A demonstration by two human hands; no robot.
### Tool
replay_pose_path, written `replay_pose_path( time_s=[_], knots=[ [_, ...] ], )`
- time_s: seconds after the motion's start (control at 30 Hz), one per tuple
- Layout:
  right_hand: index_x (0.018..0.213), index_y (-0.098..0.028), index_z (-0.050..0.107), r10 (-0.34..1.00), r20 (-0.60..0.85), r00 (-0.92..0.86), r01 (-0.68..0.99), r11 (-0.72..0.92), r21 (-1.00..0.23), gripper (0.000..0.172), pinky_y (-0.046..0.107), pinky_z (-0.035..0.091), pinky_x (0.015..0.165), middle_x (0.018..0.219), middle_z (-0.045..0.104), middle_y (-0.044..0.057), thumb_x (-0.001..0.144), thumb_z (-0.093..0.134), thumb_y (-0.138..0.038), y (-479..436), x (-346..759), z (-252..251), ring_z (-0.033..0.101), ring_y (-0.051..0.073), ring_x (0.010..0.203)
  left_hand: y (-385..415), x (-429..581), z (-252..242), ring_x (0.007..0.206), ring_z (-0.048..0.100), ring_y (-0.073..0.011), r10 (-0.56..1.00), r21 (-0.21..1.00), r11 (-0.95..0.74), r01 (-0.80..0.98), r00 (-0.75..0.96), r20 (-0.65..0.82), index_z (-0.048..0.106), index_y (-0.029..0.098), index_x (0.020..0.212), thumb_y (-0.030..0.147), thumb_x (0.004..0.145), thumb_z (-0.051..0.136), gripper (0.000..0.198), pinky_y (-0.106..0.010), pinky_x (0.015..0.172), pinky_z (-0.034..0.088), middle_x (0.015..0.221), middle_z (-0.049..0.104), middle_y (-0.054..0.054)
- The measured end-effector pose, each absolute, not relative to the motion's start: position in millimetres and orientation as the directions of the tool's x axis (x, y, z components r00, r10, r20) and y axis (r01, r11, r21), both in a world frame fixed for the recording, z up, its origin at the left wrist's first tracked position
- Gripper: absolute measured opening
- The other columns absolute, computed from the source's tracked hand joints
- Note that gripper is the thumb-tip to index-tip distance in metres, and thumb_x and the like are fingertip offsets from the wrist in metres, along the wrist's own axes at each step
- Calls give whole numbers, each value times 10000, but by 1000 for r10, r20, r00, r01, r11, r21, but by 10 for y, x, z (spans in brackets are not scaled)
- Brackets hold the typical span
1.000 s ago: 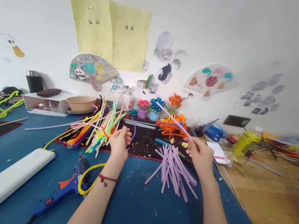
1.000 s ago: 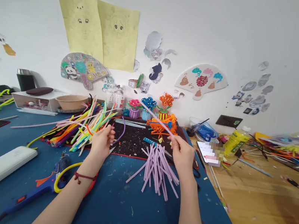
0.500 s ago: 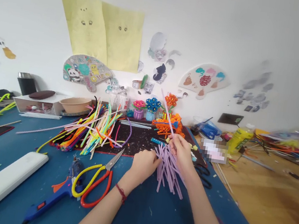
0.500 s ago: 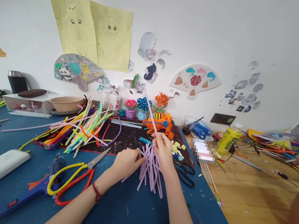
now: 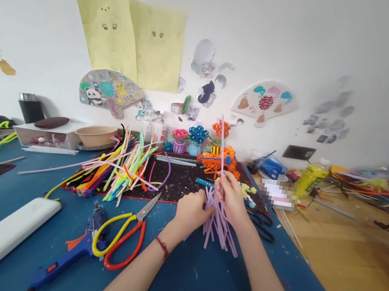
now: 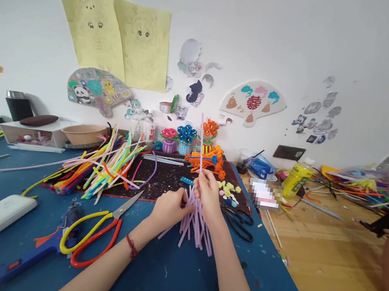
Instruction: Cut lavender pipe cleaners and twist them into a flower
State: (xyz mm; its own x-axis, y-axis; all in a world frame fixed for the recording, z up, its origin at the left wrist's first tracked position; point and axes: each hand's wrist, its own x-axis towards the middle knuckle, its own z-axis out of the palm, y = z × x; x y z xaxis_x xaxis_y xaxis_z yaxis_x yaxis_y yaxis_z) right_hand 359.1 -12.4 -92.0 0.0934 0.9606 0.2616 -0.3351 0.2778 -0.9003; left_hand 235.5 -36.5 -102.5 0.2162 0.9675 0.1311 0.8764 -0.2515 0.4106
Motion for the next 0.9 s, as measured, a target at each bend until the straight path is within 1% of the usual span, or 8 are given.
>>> replay_pose_path(
  time_s=[0.13,0.27,0.4,0.47,0.57,0.67,0.8,0.9],
  knots=[
    [899,-223,553,966,246,78,-348,257,-901,307,179,210,343,564,482,-70,761,669,-472,-133,3588,-908,332,42,367,-342,2399,-1064,855,649,-277,971,491,-237,838,203,124,656,165,783,255,719,573,138,-357,762,454,835,692,-117],
    [901,-222,542,970,232,78,-347,244,-905,332,186,213,343,565,484,-72,744,678,-481,-140,3593,-907,340,49,367,-290,2350,-1064,730,644,-206,982,613,-188,767,151,112,642,164,640,189,705,544,120,-288,703,442,683,680,-76],
    [908,-229,520,975,208,72,-352,220,-910,342,201,259,360,583,506,-68,735,682,-476,-146,3585,-909,391,67,381,-241,2260,-1043,538,581,-144,988,775,-152,613,112,105,602,166,540,226,725,531,206,-235,558,408,510,610,-26],
    [897,-234,510,977,198,77,-366,213,-906,342,215,289,378,590,519,-62,718,693,-460,-154,3569,-897,426,84,402,-221,2204,-1017,463,530,-117,989,844,-144,517,91,113,589,166,549,264,745,516,231,-216,491,382,476,576,-6],
    [847,-226,509,982,176,68,-399,188,-897,328,228,303,407,588,529,-53,683,715,-423,-189,3528,-859,444,95,430,-200,2101,-930,385,443,-77,989,912,-145,384,34,143,593,162,684,294,781,464,209,-193,418,347,505,564,19],
    [794,-206,516,992,116,-58,-397,83,-914,303,215,229,401,573,514,-53,695,712,-415,-255,3465,-823,356,61,400,-203,1974,-785,357,407,-62,984,972,-169,162,-34,177,569,159,750,310,753,508,163,-179,369,331,527,557,31],
    [841,-197,549,963,104,-250,-345,12,-938,309,213,124,387,531,441,-81,778,639,-486,-366,3348,-822,191,29,365,-234,1794,-590,358,432,-61,968,969,-233,-77,-114,224,555,155,724,295,687,604,153,-171,356,341,520,566,30],
    [874,-192,565,941,107,-321,-293,9,-956,325,211,142,391,561,439,-74,797,621,-503,-450,3245,-824,231,29,374,-233,1675,-499,348,402,-46,950,948,-282,-145,-178,256,559,151,737,326,691,638,198,-159,348,302,507,543,47]
  ],
)
